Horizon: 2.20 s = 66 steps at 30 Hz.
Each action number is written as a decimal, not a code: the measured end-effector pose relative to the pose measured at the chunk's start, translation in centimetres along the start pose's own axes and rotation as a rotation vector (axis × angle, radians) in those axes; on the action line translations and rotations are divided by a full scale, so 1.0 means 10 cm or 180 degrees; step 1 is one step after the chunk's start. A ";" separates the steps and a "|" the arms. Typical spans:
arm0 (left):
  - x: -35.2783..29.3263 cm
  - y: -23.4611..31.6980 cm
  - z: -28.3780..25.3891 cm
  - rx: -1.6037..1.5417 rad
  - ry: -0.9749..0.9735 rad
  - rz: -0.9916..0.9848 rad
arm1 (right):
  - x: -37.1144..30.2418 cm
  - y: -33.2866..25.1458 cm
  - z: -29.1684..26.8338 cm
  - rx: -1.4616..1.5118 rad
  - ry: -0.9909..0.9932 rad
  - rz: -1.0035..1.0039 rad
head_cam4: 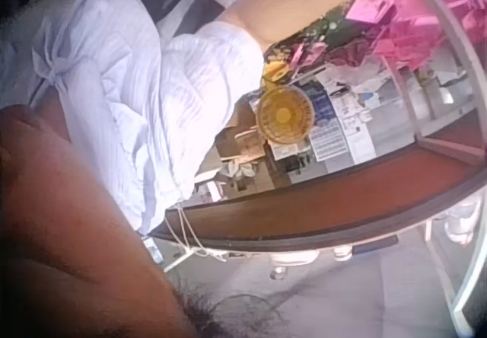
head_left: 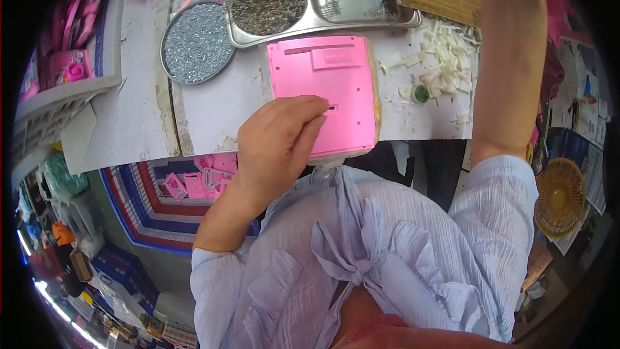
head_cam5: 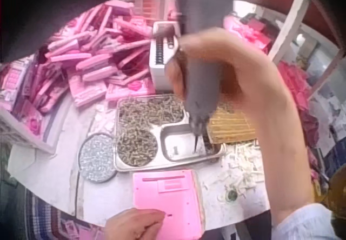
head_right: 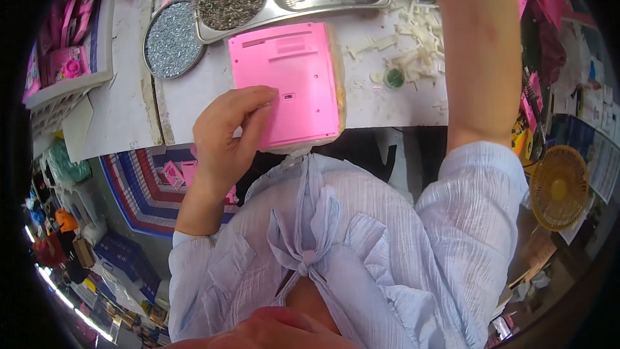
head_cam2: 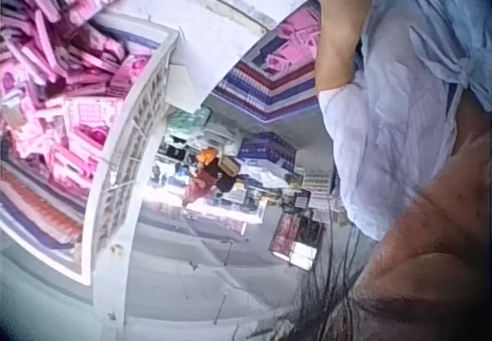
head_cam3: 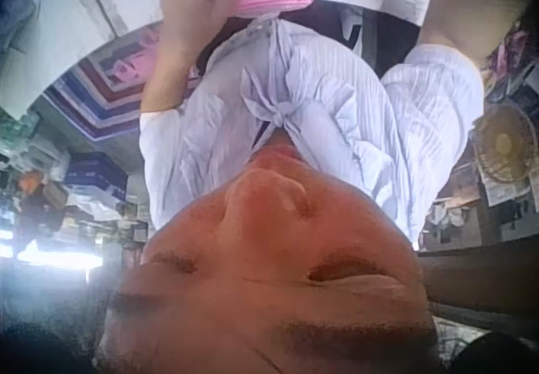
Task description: Soldering electronic components and assembling a pink toy device housing.
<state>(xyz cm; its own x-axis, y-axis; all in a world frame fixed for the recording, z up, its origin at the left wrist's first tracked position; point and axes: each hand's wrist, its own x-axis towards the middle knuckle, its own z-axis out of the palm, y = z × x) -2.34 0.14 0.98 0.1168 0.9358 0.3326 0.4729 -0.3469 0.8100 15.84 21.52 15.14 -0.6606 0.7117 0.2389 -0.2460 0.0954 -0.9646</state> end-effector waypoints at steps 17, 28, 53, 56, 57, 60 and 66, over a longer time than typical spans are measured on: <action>0.01 -0.12 0.03 0.0087 0.0074 0.0172 | -1.01 0.48 0.95 0.0655 0.0536 -0.0117; 0.41 -1.16 -0.89 0.2566 0.0426 -0.0509 | -0.93 0.67 0.62 0.0532 0.0416 -0.0400; 0.29 -0.36 -0.51 0.0352 -0.0219 -0.0161 | -1.99 0.55 0.65 0.0631 0.0325 -0.0475; 0.11 -0.14 -0.22 0.0369 -0.0412 0.0460 | -1.99 0.58 0.66 0.0565 0.0229 -0.0483; 0.07 -0.13 -0.15 0.0368 -0.0465 0.0496 | -1.99 0.58 0.68 0.0486 0.0294 -0.0409; 0.01 -0.12 0.01 0.0367 -0.0587 0.0587 | -2.00 0.57 0.78 0.0201 0.0528 -0.0147; -0.05 -0.16 0.11 0.0234 -0.0661 0.0391 | -1.89 0.70 0.79 -0.0292 -0.0046 -0.0800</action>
<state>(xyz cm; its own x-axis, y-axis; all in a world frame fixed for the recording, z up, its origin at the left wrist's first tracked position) -2.16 0.30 -1.04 0.3508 0.8823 0.3139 0.5053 -0.4606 0.7298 21.02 3.23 4.71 -0.5972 0.6476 0.4732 -0.3387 0.3312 -0.8807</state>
